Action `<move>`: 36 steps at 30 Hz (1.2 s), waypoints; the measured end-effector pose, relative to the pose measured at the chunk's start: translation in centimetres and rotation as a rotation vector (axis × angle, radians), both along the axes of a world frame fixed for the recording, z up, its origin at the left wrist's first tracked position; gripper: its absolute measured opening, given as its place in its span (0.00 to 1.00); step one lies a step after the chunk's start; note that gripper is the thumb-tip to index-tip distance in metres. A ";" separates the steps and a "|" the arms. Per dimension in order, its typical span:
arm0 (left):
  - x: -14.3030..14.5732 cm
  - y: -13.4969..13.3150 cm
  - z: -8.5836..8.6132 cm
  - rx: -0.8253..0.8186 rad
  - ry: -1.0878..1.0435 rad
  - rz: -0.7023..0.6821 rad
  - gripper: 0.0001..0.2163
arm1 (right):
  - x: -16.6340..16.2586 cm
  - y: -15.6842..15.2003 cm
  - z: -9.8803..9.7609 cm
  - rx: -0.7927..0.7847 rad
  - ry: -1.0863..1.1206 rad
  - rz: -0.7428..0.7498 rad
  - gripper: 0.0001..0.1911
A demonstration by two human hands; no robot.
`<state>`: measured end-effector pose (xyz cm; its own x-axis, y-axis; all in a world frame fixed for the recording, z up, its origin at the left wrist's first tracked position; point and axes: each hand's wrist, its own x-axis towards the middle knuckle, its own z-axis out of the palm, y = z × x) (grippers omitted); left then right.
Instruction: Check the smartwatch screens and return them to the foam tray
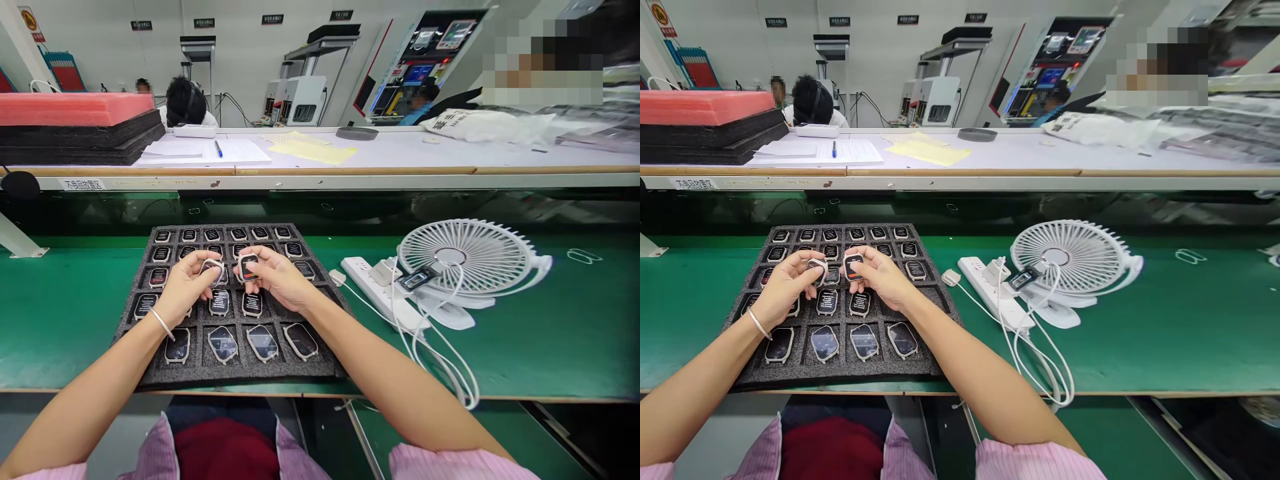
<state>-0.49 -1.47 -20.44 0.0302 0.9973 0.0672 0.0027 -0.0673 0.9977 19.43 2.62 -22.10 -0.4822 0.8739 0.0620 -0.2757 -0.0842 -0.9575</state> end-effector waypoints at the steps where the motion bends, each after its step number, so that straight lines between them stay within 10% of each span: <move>1: 0.0 0.0 0.0 0.007 0.010 0.001 0.18 | 0.0 0.0 0.1 -0.021 0.021 0.004 0.16; 7: 0.6 -0.3 0.7 -0.019 -0.030 -0.102 0.33 | 1.0 -0.5 1.9 -0.049 0.104 0.018 0.26; 13: 3.1 0.0 2.5 0.012 0.084 -0.360 0.24 | 5.4 -1.8 4.0 0.099 0.004 -0.045 0.33; 18: 7.5 1.6 1.5 0.374 0.791 -0.389 0.18 | 10.8 -2.5 3.0 0.273 -0.457 -0.185 0.27; 25: 11.3 2.6 -1.3 0.387 0.997 -0.409 0.18 | 14.2 -3.1 0.1 0.570 -1.062 -0.168 0.23; 29: 8.4 1.4 0.8 0.413 1.038 -0.404 0.25 | 14.4 -3.4 -0.1 0.569 -1.063 -0.125 0.30; 36: -5.8 -4.1 5.1 0.469 1.006 -0.027 0.15 | 10.6 -4.5 1.9 0.748 -0.973 -0.140 0.22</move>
